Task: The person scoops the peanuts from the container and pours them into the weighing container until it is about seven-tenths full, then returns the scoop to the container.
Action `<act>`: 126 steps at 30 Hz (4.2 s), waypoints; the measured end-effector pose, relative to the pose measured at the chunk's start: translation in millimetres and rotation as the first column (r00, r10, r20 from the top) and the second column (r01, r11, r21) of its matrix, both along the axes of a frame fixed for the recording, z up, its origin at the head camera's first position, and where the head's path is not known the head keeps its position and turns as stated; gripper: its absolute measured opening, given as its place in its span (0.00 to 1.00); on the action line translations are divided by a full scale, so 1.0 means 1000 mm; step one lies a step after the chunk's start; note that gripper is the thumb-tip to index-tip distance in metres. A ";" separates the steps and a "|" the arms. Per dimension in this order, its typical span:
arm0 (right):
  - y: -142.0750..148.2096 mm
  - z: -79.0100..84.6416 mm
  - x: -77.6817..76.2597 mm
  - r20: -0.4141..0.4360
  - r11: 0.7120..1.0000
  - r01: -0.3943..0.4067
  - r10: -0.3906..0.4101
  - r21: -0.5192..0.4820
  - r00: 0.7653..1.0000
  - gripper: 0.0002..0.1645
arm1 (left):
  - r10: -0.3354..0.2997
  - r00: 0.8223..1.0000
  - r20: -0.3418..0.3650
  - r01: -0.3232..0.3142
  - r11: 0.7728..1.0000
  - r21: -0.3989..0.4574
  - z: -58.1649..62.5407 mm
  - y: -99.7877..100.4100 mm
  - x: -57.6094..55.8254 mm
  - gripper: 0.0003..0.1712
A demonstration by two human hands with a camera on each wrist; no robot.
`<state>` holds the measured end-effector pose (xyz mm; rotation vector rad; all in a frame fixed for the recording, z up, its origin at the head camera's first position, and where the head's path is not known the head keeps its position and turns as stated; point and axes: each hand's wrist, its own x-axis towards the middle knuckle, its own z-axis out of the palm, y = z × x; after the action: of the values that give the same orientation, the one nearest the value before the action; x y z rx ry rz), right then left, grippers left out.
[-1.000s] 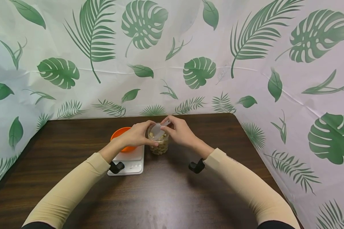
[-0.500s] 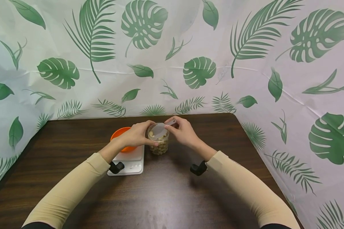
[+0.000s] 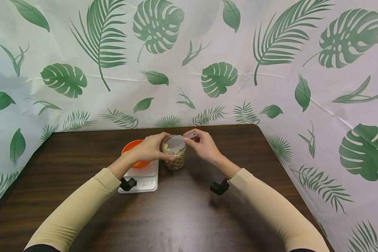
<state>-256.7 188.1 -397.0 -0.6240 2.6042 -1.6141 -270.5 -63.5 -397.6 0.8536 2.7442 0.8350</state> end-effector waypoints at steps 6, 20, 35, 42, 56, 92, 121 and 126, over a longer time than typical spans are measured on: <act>0.001 -0.002 0.001 -0.020 1.000 0.001 -0.001 0.011 1.000 0.15 | -0.002 1.000 -0.003 0.002 1.000 0.002 0.000 0.000 0.000 0.48; 0.002 -0.002 0.001 -0.012 1.000 -0.014 0.014 0.012 1.000 0.15 | -0.003 1.000 -0.004 0.003 1.000 -0.009 0.002 0.000 0.002 0.49; 0.010 0.002 0.001 -0.006 0.999 0.000 -0.001 -0.038 1.000 0.16 | 0.009 1.000 0.011 -0.009 1.000 -0.011 0.002 0.000 0.002 0.49; 0.014 0.003 0.001 -0.002 0.999 0.019 -0.019 -0.034 1.000 0.17 | 0.010 1.000 0.016 -0.010 1.000 -0.010 0.000 0.001 0.001 0.49; 0.016 0.003 0.003 0.012 0.998 0.003 -0.002 -0.062 1.000 0.17 | 0.014 1.000 0.014 -0.013 1.000 -0.004 0.000 0.000 0.001 0.49; 0.027 -0.007 0.005 0.063 0.973 0.044 -0.030 -0.226 0.998 0.17 | 0.022 1.000 -0.003 -0.022 1.000 -0.016 -0.002 0.003 0.004 0.54; 0.013 0.003 0.006 0.122 0.952 0.039 -0.002 -0.303 0.992 0.21 | 0.074 0.997 0.009 -0.075 0.993 0.087 0.009 -0.037 0.017 0.53; 0.004 0.004 0.006 0.126 0.948 0.020 0.021 -0.317 0.992 0.20 | 0.101 0.995 0.009 -0.101 0.990 0.103 0.008 -0.048 0.018 0.53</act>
<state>-250.9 192.5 -392.6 -0.5087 2.2736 -2.0213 -252.3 -111.7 -389.9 0.7339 2.7816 1.0039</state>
